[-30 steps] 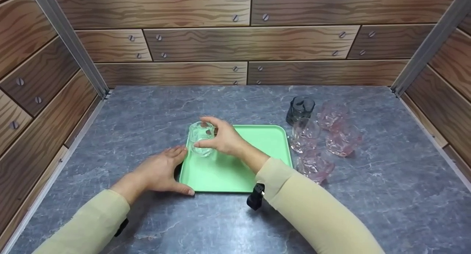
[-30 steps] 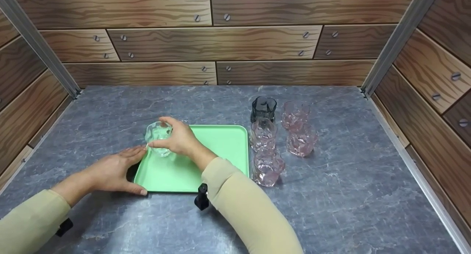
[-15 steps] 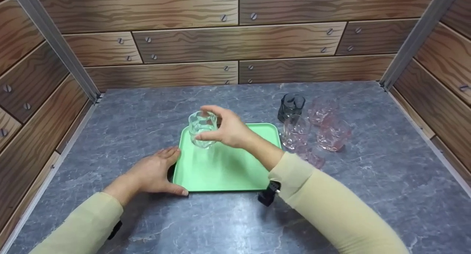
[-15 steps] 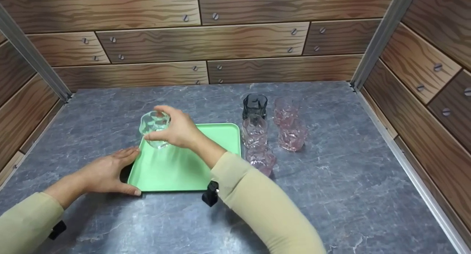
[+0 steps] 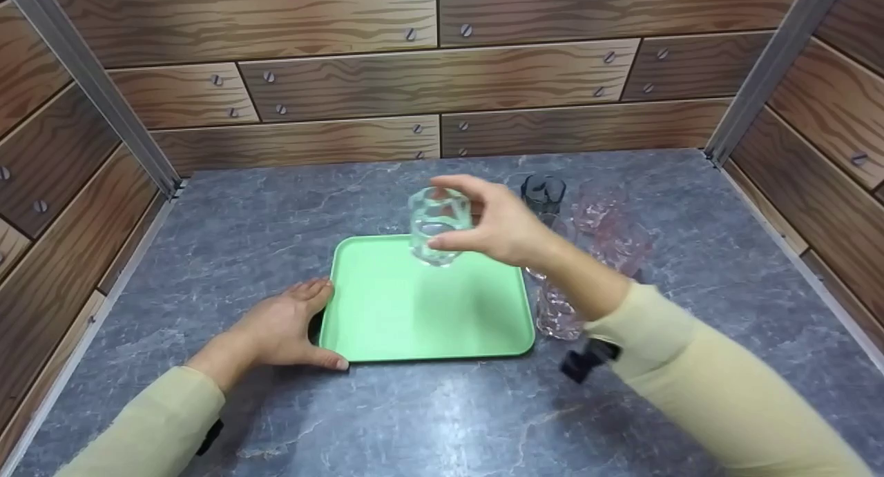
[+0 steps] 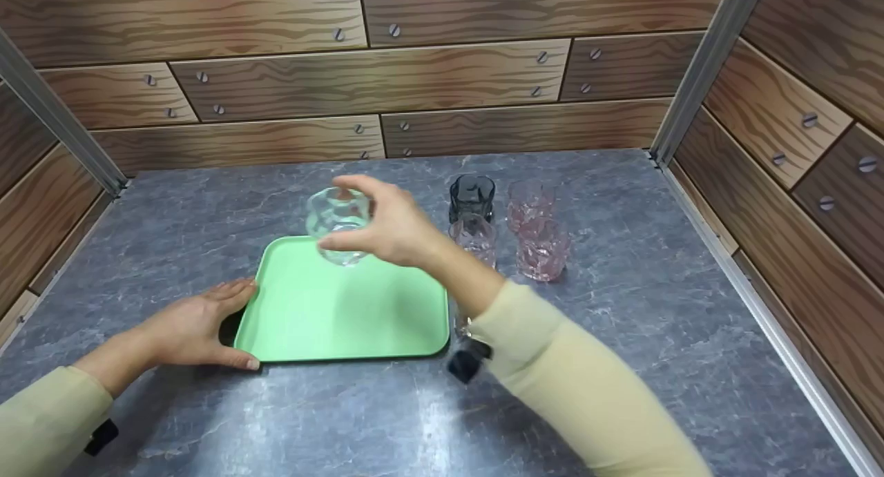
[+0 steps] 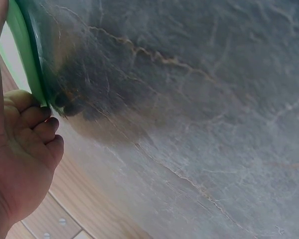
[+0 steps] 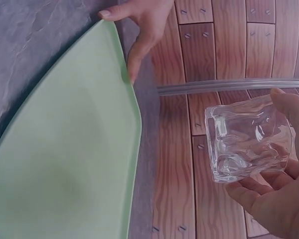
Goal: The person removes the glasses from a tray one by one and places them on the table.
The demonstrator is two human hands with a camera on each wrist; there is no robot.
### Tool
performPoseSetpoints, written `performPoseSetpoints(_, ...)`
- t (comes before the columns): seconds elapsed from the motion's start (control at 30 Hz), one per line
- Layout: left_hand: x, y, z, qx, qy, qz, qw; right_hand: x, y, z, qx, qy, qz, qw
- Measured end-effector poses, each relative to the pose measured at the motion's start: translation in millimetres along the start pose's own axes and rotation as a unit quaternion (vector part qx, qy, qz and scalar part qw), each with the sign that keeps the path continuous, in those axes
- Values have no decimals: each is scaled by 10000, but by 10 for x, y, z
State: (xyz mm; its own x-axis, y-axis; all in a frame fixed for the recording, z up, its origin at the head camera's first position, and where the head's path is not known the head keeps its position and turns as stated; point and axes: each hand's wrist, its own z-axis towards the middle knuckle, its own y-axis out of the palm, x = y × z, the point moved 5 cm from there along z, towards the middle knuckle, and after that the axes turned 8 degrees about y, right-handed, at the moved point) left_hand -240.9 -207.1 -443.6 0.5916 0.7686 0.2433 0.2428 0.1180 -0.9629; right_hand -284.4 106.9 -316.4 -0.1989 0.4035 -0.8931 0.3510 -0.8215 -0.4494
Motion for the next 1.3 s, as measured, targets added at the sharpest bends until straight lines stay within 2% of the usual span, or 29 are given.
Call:
performPoseSetpoints(0.43,6,-26,-29,35,-30,-92,9999,248,-709,-503,247,133,-130,9995)
performPoseSetpoints(0.67,8,-9,-24,73,-29,-45,10000,363,-1022,-778,550,64,-561,9969)
performPoseSetpoints(0.83,8,-4,-23,99,-28,-42,9999,475,-1205,-971,748,12,-857,9935)
performPoseSetpoints(1.1,6,-8,-14,126,-1,-63,9999,712,-1436,-1219,951,-90,-963,9908)
performPoseSetpoints(1.3,-5,-2,-9,129,-13,-45,9999,886,-1538,-1367,1036,-117,-937,9901)
